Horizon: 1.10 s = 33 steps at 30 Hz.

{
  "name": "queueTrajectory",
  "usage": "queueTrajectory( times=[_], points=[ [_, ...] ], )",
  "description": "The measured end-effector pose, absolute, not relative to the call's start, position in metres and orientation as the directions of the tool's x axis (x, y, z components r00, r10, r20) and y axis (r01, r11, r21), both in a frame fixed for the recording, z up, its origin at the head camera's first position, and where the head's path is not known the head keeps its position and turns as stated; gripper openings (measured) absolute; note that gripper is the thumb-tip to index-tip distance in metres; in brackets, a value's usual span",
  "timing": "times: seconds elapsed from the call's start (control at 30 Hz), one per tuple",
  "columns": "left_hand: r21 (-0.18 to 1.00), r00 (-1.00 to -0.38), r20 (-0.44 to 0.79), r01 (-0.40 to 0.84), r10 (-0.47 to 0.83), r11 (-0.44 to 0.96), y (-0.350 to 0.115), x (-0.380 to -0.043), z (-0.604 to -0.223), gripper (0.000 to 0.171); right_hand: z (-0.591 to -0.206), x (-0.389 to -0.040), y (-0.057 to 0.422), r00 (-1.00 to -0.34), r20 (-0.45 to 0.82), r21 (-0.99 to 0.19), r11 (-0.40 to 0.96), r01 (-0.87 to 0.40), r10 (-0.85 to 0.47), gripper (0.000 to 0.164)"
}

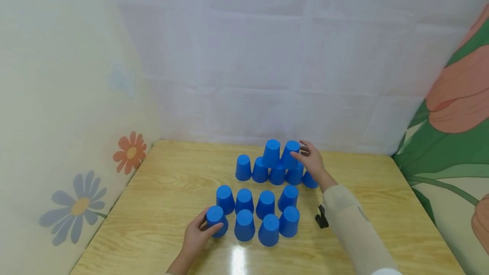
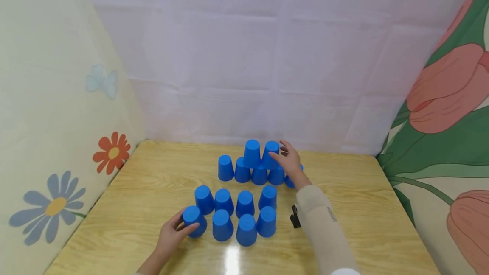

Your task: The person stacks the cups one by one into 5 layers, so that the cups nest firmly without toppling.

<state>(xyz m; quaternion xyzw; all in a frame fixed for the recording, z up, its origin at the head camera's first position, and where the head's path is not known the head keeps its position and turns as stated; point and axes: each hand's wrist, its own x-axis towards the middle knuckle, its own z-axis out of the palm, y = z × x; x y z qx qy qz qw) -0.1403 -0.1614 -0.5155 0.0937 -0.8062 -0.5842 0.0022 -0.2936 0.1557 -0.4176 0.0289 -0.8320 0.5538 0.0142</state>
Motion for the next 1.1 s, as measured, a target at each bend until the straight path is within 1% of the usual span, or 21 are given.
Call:
queueTrajectory(
  times=[0.23,0.47,0.77,0.87,0.93,1.1],
  points=[
    [0.948,-0.983,-0.099,-0.140,-0.153,0.287,-0.160,-0.139,-0.513,0.062,-0.417,-0.284,0.164,-0.994,0.095,-0.928,0.358,-0.105,-0.045,0.060],
    [0.955,-0.982,-0.095,-0.136,-0.160,0.265,-0.161,-0.137,-0.514,0.060,-0.434,-0.268,0.176,-0.991,0.134,-0.965,0.227,-0.134,-0.015,0.060],
    [0.949,-0.978,-0.098,-0.148,-0.184,0.279,-0.166,-0.134,-0.514,0.064,-0.454,-0.240,0.179,-0.996,0.090,-0.984,0.153,-0.086,0.021,0.058],
    [0.946,-0.979,-0.101,-0.149,-0.175,0.289,-0.170,-0.136,-0.511,0.065,-0.461,-0.231,0.178,-0.997,0.079,-0.986,0.150,-0.074,0.027,0.058],
    [0.947,-0.981,-0.089,-0.137,-0.172,0.289,-0.173,-0.138,-0.507,0.066,-0.466,-0.224,0.177,-0.997,0.071,-0.986,0.152,-0.067,0.022,0.058],
    [0.956,-0.986,-0.025,-0.071,-0.164,0.284,-0.181,-0.146,-0.496,0.065,-0.480,-0.207,0.176,-0.998,0.058,-0.988,0.143,-0.054,0.022,0.050]
  ],
)
